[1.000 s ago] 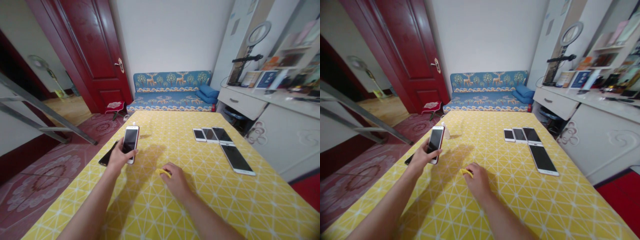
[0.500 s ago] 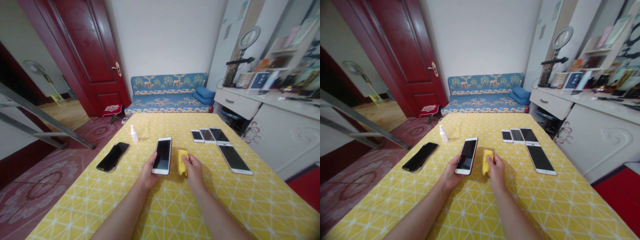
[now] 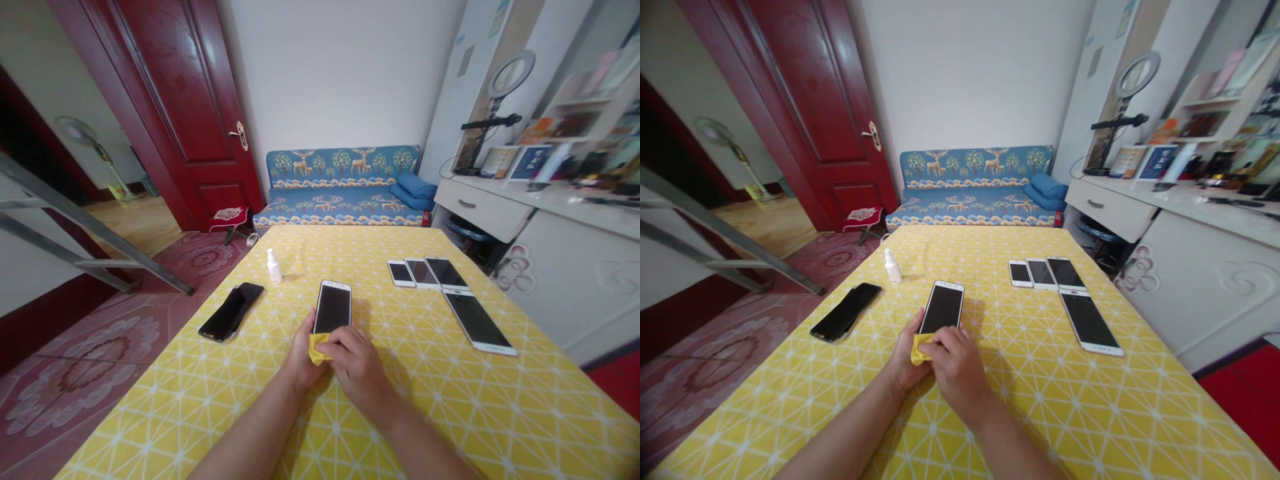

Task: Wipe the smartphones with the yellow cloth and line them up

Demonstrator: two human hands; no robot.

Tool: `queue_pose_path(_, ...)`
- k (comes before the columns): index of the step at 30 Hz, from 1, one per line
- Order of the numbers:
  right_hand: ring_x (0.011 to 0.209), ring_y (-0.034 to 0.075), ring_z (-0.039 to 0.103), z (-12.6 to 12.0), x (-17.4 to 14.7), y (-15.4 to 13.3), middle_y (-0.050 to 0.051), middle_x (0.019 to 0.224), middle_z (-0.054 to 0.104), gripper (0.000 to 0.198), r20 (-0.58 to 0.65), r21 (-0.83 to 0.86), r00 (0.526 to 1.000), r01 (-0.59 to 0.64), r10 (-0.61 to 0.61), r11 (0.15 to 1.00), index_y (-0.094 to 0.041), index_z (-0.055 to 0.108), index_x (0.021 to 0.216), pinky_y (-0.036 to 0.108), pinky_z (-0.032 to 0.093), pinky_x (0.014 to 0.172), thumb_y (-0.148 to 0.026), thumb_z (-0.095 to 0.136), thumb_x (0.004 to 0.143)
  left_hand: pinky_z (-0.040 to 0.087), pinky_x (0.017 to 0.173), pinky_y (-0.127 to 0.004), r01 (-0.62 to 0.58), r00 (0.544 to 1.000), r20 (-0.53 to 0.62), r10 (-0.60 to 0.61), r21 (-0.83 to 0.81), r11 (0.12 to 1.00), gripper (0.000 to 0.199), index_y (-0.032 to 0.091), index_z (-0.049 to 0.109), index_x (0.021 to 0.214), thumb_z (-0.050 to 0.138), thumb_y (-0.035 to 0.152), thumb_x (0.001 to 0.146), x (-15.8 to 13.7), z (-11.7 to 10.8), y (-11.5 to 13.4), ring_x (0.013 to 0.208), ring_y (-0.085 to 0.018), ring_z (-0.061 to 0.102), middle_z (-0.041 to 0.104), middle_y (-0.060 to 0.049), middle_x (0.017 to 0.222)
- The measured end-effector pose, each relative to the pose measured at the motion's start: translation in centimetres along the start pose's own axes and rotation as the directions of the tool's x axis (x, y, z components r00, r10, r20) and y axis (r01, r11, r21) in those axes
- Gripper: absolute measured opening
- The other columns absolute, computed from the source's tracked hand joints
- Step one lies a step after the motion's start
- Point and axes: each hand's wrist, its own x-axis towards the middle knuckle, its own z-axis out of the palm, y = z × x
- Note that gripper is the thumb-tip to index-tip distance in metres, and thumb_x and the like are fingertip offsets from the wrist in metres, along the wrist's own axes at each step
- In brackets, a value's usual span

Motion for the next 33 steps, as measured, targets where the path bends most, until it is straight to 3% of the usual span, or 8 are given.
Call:
queue_pose_path(5, 0.081, 0.018, 0.056, -0.8, 0.0, 3.2, 0.004, 0.085, 0.061, 0.028, -0.183, -0.024, 0.973, -0.151, 0.144, 0.988, -0.026, 0.069, 0.104, 0.032, 0.044, 0.073, -0.014, 0.049, 0.089, 0.051, 0.069, -0.03, 0.002, 1.0, -0.003, -0.002, 0.07, 0.998, 0.043, 0.011, 0.068, 0.089, 0.045, 0.048, 0.09, -0.4, 0.6, -1.0, 0.069, -0.018, 0.066, 0.072, -0.009, 0.08)
queue_pose_path(10, 0.08, 0.016, 0.056, -2.6, -0.1, 5.9, 0.002, 0.085, 0.056, 0.028, -0.395, 0.11, 0.86, -0.304, 0.323, 0.946, -0.024, 0.068, 0.108, 0.03, 0.046, 0.071, -0.017, 0.048, 0.09, 0.05, 0.063, -0.035, 0.135, 0.982, 0.089, -0.168, 0.293, 0.947, 0.06, 0.007, 0.067, 0.101, 0.036, 0.056, 0.089, -0.7, 1.1, -1.9, 0.069, -0.024, 0.068, 0.072, -0.017, 0.083)
queue_pose_path(13, 0.082, 0.016, 0.056, -3.1, 0.2, 5.7, 0.003, 0.087, 0.055, 0.027, -0.45, 0.127, 0.821, -0.33, 0.351, 0.935, -0.023, 0.067, 0.108, 0.03, 0.047, 0.074, -0.017, 0.048, 0.091, 0.05, 0.065, -0.033, 0.127, 0.983, 0.08, -0.167, 0.364, 0.923, 0.058, 0.007, 0.066, 0.103, 0.037, 0.055, 0.09, -0.9, 1.2, -2.4, 0.072, -0.024, 0.068, 0.072, -0.017, 0.083)
queue_pose_path(17, 0.095, 0.018, 0.055, -2.8, 0.6, 4.0, 0.005, 0.099, 0.054, 0.037, -0.385, 0.117, 0.88, -0.253, 0.279, 0.96, -0.024, 0.059, 0.123, 0.032, 0.046, 0.083, -0.013, 0.043, 0.092, 0.05, 0.063, -0.032, 0.065, 0.993, 0.072, -0.096, 0.354, 0.933, 0.051, 0.011, 0.067, 0.097, 0.044, 0.057, 0.087, -0.9, 1.6, -2.8, 0.064, -0.021, 0.066, 0.071, -0.011, 0.077)
queue_pose_path(22, 0.097, 0.018, 0.055, -1.3, 0.1, 0.9, 0.007, 0.101, 0.055, 0.042, -0.131, 0.206, 0.984, -0.096, 0.124, 0.974, -0.023, 0.056, 0.124, 0.031, 0.047, 0.083, -0.007, 0.04, 0.088, 0.05, 0.066, -0.027, -0.02, 0.999, 0.03, 0.016, 0.159, 0.987, 0.053, 0.014, 0.064, 0.077, 0.046, 0.064, 0.083, -0.5, 1.0, -2.3, 0.065, -0.017, 0.065, 0.068, -0.007, 0.068)
queue_pose_path(26, 0.087, 0.019, 0.056, -0.4, -0.6, -0.7, 0.006, 0.094, 0.058, 0.035, 0.018, 0.238, 1.0, 0.002, -0.006, 0.971, -0.021, 0.061, 0.111, 0.033, 0.047, 0.077, -0.006, 0.044, 0.084, 0.051, 0.069, -0.031, 0.13, 0.991, 0.028, -0.131, 0.05, 0.99, 0.074, 0.012, 0.062, 0.069, 0.036, 0.081, 0.073, -0.7, 0.3, -1.3, 0.067, -0.021, 0.065, 0.063, -0.01, 0.062)
queue_pose_path(29, 0.083, 0.019, 0.055, -0.2, -0.4, -0.6, 0.006, 0.089, 0.059, 0.03, -0.02, 0.208, 0.994, 0.106, -0.104, 0.972, -0.021, 0.062, 0.106, 0.033, 0.046, 0.072, -0.007, 0.044, 0.086, 0.051, 0.069, -0.031, 0.156, 0.985, 0.062, -0.158, 0.042, 0.987, 0.081, 0.009, 0.063, 0.072, 0.032, 0.083, 0.072, -1.0, 0.4, -1.0, 0.069, -0.022, 0.064, 0.062, -0.011, 0.063)
queue_pose_path(33, 0.083, 0.018, 0.055, -0.9, 0.5, 0.9, 0.007, 0.088, 0.058, 0.031, -0.154, 0.101, 0.984, 0.102, -0.085, 0.99, -0.022, 0.065, 0.101, 0.033, 0.047, 0.072, -0.005, 0.041, 0.089, 0.049, 0.068, -0.026, 0.018, 0.995, 0.091, -0.027, 0.099, 0.995, 0.074, 0.01, 0.064, 0.079, 0.034, 0.078, 0.076, -1.0, 1.2, -1.9, 0.07, -0.017, 0.063, 0.064, -0.009, 0.07)
